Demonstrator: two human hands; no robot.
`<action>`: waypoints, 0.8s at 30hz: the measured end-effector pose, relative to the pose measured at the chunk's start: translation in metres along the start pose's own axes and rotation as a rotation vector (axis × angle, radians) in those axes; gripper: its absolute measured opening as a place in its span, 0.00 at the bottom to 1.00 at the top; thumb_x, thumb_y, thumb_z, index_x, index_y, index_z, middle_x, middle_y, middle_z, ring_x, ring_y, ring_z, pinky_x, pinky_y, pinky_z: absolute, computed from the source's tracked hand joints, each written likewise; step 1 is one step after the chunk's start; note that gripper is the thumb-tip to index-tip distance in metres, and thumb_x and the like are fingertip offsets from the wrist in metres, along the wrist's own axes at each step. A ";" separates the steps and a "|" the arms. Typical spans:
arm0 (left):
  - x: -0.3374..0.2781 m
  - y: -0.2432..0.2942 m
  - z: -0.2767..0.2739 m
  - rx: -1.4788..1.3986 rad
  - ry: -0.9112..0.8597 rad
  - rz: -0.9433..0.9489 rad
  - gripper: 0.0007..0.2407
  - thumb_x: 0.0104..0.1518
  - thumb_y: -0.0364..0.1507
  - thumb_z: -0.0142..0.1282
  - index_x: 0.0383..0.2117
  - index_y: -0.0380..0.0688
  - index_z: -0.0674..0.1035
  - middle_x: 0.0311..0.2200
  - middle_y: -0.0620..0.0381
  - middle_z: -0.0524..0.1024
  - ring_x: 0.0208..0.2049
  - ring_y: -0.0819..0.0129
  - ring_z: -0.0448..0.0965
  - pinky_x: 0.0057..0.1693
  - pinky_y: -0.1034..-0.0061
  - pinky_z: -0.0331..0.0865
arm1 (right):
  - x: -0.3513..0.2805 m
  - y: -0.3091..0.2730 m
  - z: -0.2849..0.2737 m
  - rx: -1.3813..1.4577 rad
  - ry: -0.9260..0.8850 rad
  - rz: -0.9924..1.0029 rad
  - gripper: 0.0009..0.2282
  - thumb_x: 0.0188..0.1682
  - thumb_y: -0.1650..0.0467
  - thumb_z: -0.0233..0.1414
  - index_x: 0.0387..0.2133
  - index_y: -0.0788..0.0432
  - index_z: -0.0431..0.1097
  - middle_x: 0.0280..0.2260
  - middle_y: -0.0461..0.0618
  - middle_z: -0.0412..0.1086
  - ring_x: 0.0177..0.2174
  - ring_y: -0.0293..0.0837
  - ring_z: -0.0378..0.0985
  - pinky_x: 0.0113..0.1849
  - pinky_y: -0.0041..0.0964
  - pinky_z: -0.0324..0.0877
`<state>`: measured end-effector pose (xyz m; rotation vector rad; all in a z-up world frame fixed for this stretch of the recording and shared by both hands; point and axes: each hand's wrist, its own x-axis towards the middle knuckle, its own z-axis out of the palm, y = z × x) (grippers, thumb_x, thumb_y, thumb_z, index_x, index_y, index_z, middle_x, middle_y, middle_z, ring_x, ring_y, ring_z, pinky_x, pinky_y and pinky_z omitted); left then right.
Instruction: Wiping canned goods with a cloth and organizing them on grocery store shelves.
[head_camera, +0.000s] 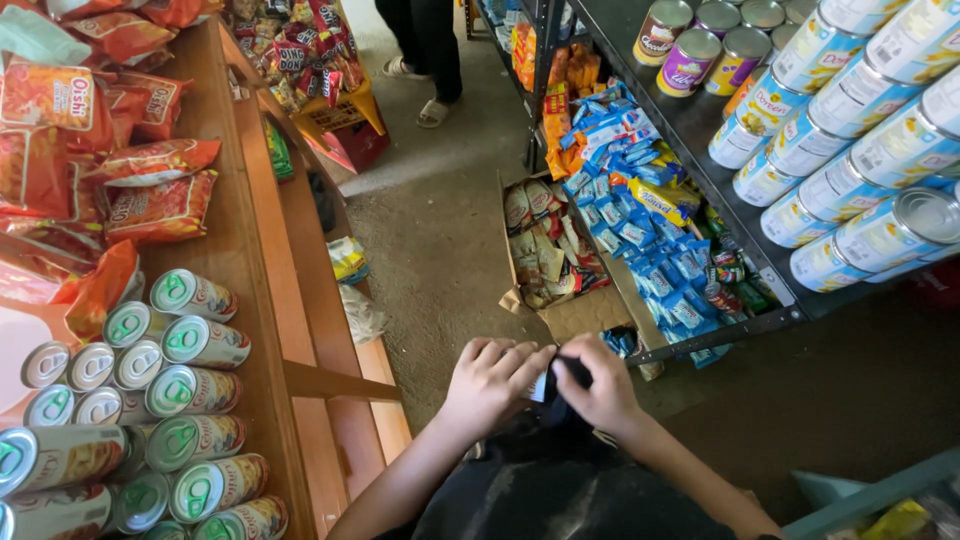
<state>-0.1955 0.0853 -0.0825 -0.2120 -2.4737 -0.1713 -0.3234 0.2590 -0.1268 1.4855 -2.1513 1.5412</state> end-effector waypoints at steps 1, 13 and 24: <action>0.001 0.003 -0.003 0.009 0.012 0.002 0.19 0.53 0.33 0.59 0.54 0.56 0.78 0.42 0.59 0.80 0.43 0.62 0.79 0.52 0.65 0.68 | 0.001 0.004 -0.002 -0.015 0.026 0.030 0.04 0.47 0.71 0.57 0.31 0.58 0.73 0.28 0.53 0.73 0.28 0.58 0.80 0.30 0.47 0.75; -0.002 -0.010 -0.003 0.148 0.017 -0.030 0.18 0.51 0.34 0.59 0.51 0.57 0.80 0.39 0.61 0.80 0.41 0.63 0.78 0.50 0.64 0.69 | -0.004 0.000 0.011 -0.020 -0.069 0.034 0.12 0.42 0.73 0.60 0.40 0.63 0.72 0.31 0.64 0.76 0.33 0.67 0.80 0.31 0.58 0.75; -0.020 -0.007 -0.011 0.147 0.001 -0.160 0.25 0.41 0.34 0.65 0.51 0.55 0.79 0.42 0.59 0.80 0.43 0.62 0.77 0.52 0.65 0.68 | 0.007 -0.005 0.021 0.088 -0.136 -0.058 0.05 0.46 0.71 0.59 0.34 0.57 0.74 0.31 0.51 0.75 0.32 0.56 0.81 0.35 0.47 0.75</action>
